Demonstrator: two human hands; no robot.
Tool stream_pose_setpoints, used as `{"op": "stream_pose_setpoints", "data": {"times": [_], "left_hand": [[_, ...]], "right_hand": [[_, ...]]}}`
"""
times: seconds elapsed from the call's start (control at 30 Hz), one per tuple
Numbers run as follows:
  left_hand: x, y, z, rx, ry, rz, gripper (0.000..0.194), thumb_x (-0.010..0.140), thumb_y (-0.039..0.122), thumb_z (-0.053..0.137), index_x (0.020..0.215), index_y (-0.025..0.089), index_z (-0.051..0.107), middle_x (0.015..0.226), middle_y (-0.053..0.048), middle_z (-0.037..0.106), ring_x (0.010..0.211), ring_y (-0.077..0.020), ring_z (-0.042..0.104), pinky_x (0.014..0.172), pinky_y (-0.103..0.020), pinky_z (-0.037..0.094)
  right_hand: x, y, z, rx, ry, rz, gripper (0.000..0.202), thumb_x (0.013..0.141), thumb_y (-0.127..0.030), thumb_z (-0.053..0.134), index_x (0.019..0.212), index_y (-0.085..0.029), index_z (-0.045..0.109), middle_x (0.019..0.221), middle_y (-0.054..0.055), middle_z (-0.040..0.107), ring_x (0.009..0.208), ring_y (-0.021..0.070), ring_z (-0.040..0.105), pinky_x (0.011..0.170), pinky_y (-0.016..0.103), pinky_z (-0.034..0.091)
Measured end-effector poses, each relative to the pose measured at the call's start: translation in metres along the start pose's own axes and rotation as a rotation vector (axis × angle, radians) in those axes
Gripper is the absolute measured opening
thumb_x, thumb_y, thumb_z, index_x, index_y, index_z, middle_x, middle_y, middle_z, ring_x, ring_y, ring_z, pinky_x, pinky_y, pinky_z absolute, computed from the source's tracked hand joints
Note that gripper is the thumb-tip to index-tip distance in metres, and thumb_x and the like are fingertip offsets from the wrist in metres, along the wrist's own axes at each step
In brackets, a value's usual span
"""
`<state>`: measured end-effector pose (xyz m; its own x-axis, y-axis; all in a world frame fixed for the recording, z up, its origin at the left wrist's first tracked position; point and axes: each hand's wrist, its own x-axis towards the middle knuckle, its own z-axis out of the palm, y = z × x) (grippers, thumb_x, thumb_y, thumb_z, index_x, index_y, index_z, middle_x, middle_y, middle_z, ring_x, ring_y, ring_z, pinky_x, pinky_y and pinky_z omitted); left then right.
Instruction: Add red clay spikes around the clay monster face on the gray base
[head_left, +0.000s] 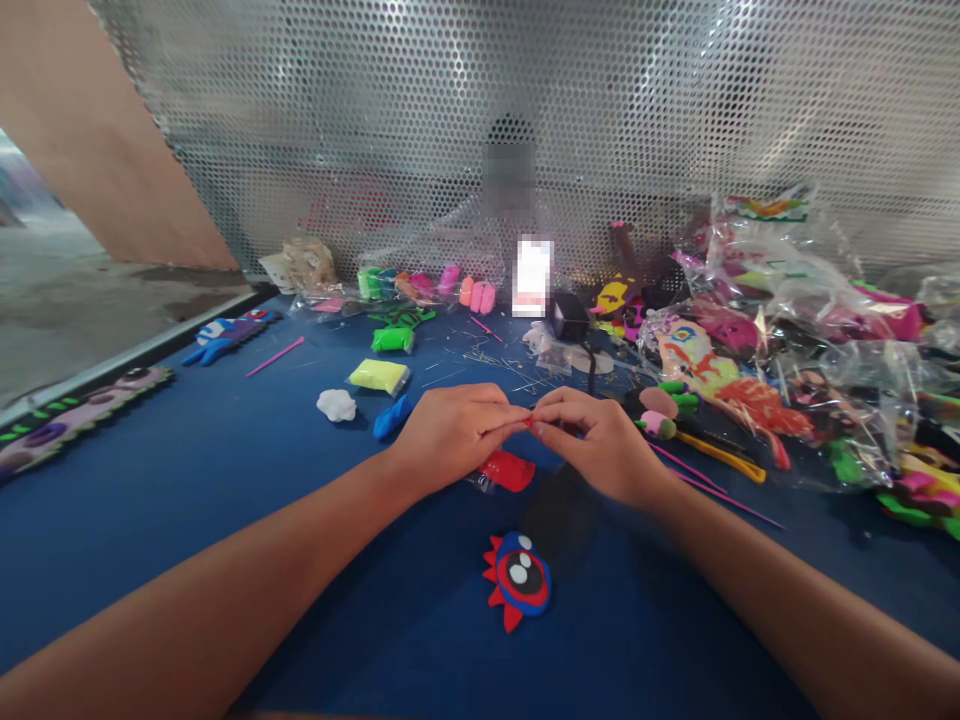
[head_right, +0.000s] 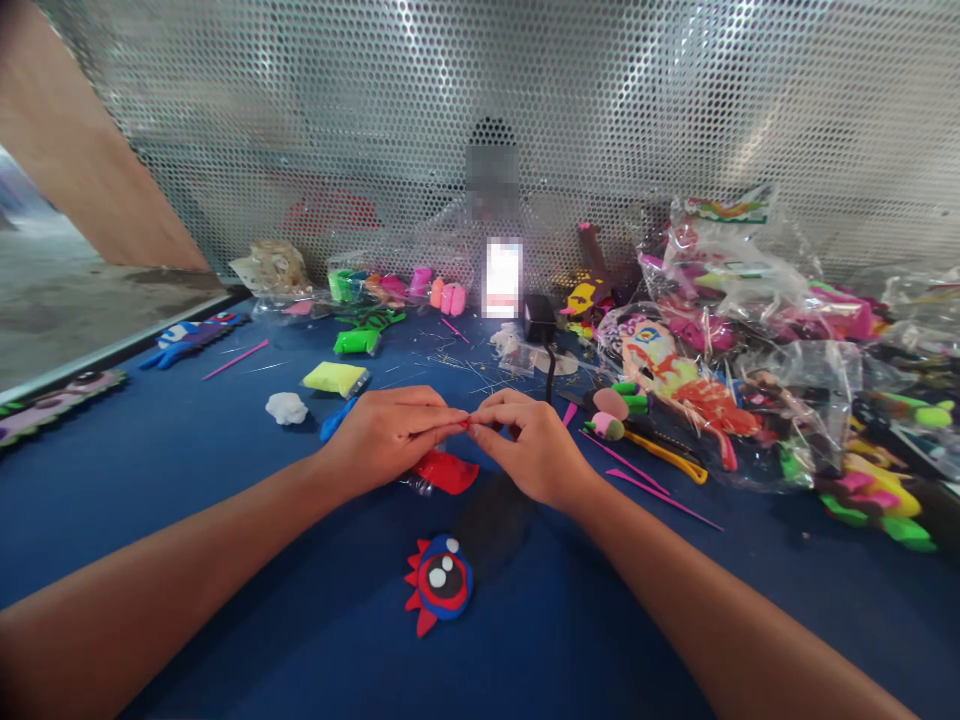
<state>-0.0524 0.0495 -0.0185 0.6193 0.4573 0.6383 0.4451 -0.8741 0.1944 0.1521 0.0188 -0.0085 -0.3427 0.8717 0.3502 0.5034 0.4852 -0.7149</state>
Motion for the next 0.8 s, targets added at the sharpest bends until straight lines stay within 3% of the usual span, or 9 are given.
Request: {"op": "stream_pose_setpoints", "data": {"times": [0.2, 0.43, 0.53, 0.67, 0.73, 0.8], "left_hand": [[0.002, 0.002, -0.002, 0.013, 0.035, -0.024, 0.018, 0.092, 0.029, 0.057, 0.1, 0.021, 0.07, 0.092, -0.001, 0.072, 0.084, -0.0124, 0.066, 0.074, -0.024, 0.052], [0.003, 0.005, -0.004, 0.043, 0.02, 0.001, 0.018, 0.093, 0.029, 0.053, 0.102, 0.022, 0.067, 0.093, -0.001, 0.071, 0.084, -0.0126, 0.066, 0.073, -0.023, 0.05], [0.003, 0.01, -0.007, 0.056, -0.094, -0.051, 0.023, 0.091, 0.032, 0.056, 0.113, 0.024, 0.061, 0.102, 0.0, 0.069, 0.092, -0.0146, 0.066, 0.076, -0.025, 0.05], [0.006, 0.016, -0.014, 0.056, -0.323, -0.173, 0.061, 0.081, 0.052, 0.063, 0.133, 0.024, 0.043, 0.115, -0.004, 0.065, 0.1, -0.0215, 0.064, 0.077, -0.031, 0.05], [0.007, 0.016, -0.015, 0.053, -0.431, -0.147, 0.071, 0.077, 0.058, 0.065, 0.135, 0.024, 0.041, 0.12, -0.006, 0.063, 0.105, -0.0245, 0.061, 0.08, -0.034, 0.05], [0.007, 0.015, -0.016, 0.055, -0.517, -0.093, 0.066, 0.076, 0.056, 0.066, 0.13, 0.024, 0.046, 0.119, -0.005, 0.063, 0.108, -0.0256, 0.059, 0.085, -0.036, 0.048]], "right_hand": [[-0.004, -0.006, -0.001, 0.017, -0.018, -0.027, 0.021, 0.089, -0.02, 0.054, 0.093, -0.023, 0.074, 0.096, 0.005, 0.063, 0.089, 0.019, 0.059, 0.077, 0.034, 0.045], [-0.003, -0.007, 0.001, 0.135, -0.026, 0.024, 0.019, 0.088, -0.033, 0.058, 0.09, -0.021, 0.073, 0.093, 0.005, 0.065, 0.087, 0.0197, 0.06, 0.077, 0.034, 0.045], [-0.002, -0.006, -0.001, 0.143, -0.052, 0.032, 0.02, 0.089, -0.032, 0.057, 0.089, -0.019, 0.071, 0.093, 0.006, 0.066, 0.086, 0.0197, 0.06, 0.076, 0.034, 0.045], [0.002, 0.001, -0.006, 0.05, 0.083, 0.116, 0.02, 0.088, -0.032, 0.055, 0.092, -0.018, 0.068, 0.091, 0.006, 0.068, 0.086, 0.0204, 0.061, 0.075, 0.033, 0.044], [0.003, 0.005, -0.008, 0.005, 0.168, 0.167, 0.019, 0.087, -0.031, 0.053, 0.087, -0.018, 0.066, 0.084, 0.004, 0.067, 0.081, 0.0196, 0.06, 0.072, 0.032, 0.043], [0.004, 0.009, -0.009, -0.022, 0.223, 0.188, 0.02, 0.088, -0.028, 0.049, 0.077, -0.019, 0.062, 0.077, 0.002, 0.065, 0.078, 0.0185, 0.059, 0.07, 0.03, 0.042]]}}
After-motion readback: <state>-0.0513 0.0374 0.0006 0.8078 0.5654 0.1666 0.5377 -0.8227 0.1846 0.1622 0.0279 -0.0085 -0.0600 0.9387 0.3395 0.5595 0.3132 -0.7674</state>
